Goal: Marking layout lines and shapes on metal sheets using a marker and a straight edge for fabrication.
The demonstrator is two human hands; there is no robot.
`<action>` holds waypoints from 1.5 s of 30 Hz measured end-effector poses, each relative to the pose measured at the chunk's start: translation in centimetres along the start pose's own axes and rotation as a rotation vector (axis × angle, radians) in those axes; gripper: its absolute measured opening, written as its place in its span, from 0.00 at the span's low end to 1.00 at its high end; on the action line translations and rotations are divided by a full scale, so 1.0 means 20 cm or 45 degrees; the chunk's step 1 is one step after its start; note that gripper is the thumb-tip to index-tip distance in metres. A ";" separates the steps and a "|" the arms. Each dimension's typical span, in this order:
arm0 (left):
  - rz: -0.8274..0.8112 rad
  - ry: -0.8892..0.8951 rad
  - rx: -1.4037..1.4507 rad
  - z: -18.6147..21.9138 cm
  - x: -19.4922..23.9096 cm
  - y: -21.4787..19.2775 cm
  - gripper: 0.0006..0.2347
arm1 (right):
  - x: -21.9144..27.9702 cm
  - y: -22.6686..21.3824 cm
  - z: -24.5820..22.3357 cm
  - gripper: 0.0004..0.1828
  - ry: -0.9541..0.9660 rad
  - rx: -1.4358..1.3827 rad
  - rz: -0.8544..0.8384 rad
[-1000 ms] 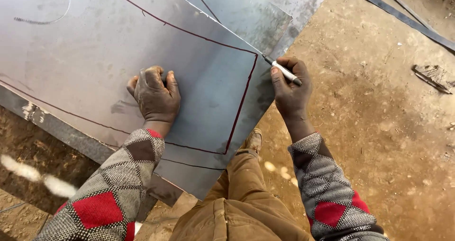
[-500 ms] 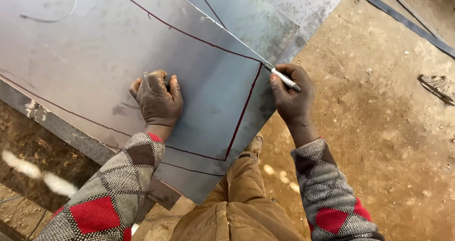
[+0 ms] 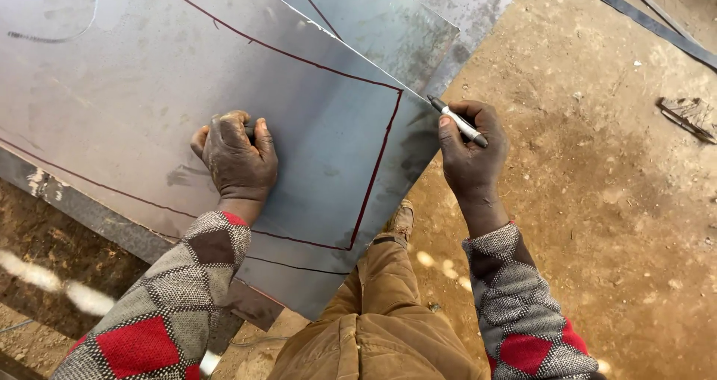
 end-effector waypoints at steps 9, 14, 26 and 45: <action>0.012 -0.003 -0.013 0.02 -0.01 -0.02 0.09 | 0.00 0.00 -0.04 0.08 -0.006 0.010 -0.038; 0.012 0.007 -0.008 0.01 -0.01 -0.01 0.09 | 0.02 -0.02 -0.01 0.08 0.003 -0.030 -0.027; 0.032 0.033 -0.001 0.01 -0.01 -0.02 0.08 | 0.05 0.00 -0.01 0.09 -0.019 -0.041 -0.010; 0.017 0.031 0.024 0.00 -0.02 -0.01 0.08 | 0.05 0.01 -0.02 0.08 -0.071 -0.002 -0.025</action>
Point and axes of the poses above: each hand's wrist, its own x-axis away from the middle knuckle, its own y-axis out of the palm, z = x × y, the point moved 4 cm from there along -x, towards the middle knuckle, and after that the axes turned 9 degrees about -z, right-handed, at the moved point
